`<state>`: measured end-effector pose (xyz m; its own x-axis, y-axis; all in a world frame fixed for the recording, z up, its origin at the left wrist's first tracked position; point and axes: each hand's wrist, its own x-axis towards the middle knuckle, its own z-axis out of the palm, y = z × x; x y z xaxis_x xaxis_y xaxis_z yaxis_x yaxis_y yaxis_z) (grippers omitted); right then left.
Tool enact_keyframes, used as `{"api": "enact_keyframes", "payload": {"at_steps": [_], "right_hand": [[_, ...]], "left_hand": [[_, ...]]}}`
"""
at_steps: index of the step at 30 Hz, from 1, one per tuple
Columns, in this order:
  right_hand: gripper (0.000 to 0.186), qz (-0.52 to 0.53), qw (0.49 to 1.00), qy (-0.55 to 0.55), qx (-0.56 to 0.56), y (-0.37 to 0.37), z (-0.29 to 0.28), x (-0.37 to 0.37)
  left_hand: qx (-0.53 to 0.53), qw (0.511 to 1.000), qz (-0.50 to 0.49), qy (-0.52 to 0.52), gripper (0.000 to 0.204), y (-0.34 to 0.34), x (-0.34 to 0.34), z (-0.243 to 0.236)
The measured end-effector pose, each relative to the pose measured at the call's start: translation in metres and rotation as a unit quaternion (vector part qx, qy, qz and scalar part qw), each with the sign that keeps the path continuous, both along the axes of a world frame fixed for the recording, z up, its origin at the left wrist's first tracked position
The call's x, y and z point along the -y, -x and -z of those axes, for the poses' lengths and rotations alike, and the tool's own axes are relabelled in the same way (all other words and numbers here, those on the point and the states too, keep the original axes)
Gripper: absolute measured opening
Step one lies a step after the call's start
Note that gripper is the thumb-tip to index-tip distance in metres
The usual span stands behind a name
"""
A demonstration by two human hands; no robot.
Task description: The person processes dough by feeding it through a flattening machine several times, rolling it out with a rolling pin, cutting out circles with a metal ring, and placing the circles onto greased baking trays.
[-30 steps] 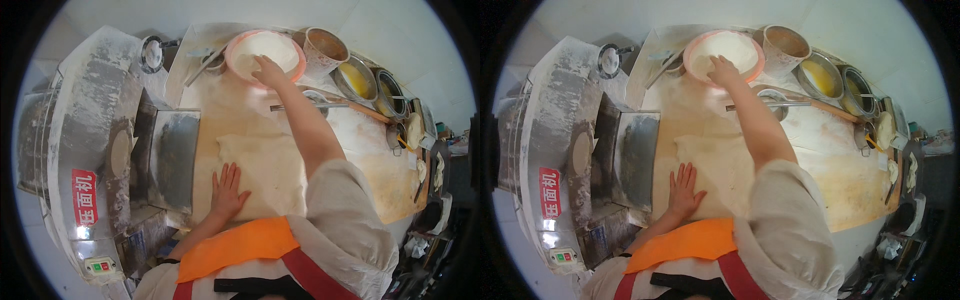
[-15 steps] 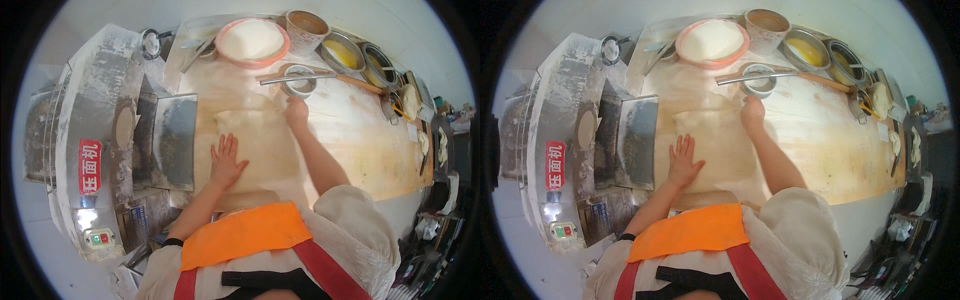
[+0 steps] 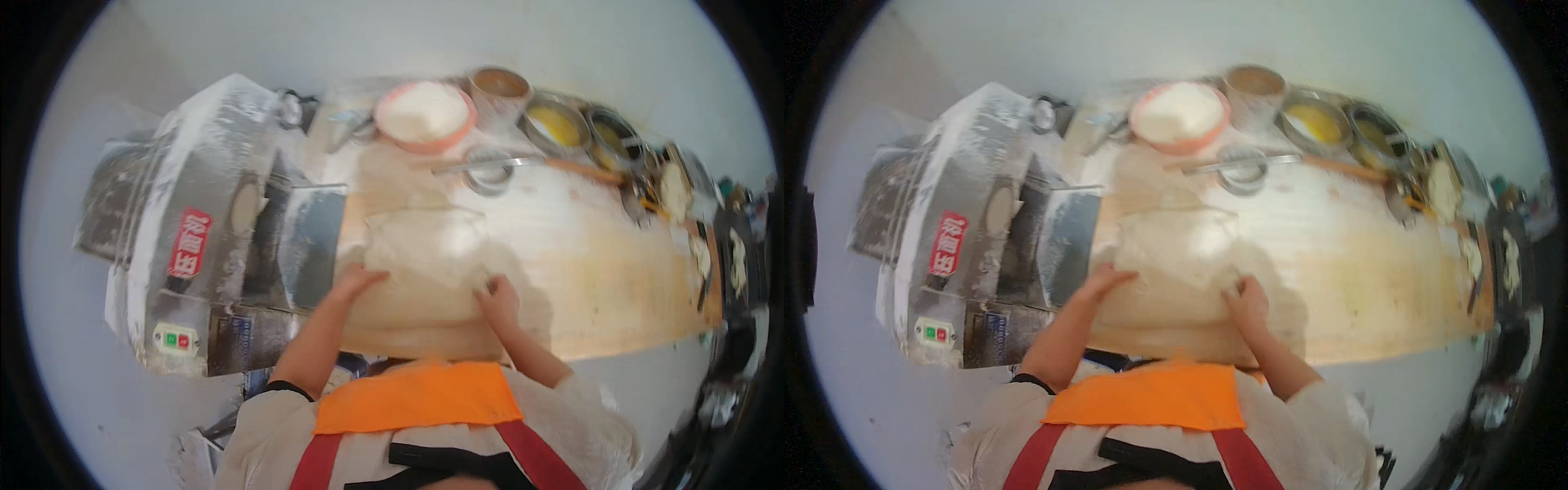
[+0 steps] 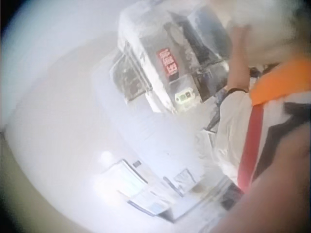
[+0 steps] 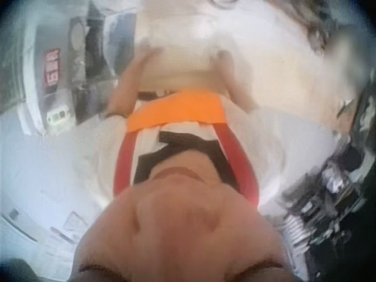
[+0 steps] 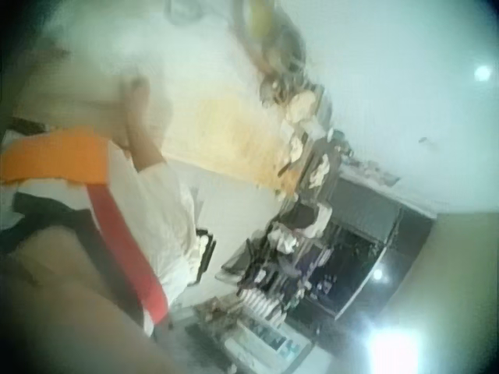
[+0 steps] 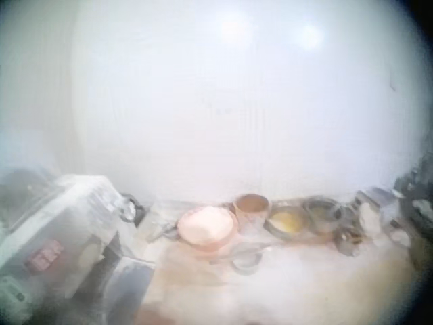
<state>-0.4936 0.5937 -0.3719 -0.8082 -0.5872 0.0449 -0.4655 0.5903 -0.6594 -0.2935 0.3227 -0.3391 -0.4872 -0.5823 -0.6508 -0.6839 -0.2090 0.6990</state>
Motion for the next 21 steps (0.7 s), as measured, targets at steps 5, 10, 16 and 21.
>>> {"api": "enact_keyframes", "payload": {"at_steps": [5, 10, 16, 21], "right_hand": [[0.034, 0.034, 0.812, 0.202, 0.546, 0.010, -0.039, 0.046], [0.026, -0.048, 0.703, 0.367, 0.607, -0.026, -0.226, 0.108], [0.031, -0.424, 0.597, 0.468, 0.495, -0.084, -0.378, 0.230], [0.031, -0.521, 0.485, 0.478, 0.515, -0.191, -0.446, 0.382]], "left_hand": [[-0.126, 0.971, -0.063, 0.193, 0.050, 0.018, -0.008, -0.036], [-0.182, 0.946, -0.064, 0.261, 0.041, -0.017, 0.044, -0.225], [-0.256, 0.830, -0.237, 0.434, 0.033, -0.113, 0.091, -0.479], [-0.065, 0.618, -0.275, 0.733, 0.040, -0.212, 0.153, -0.568]]}}
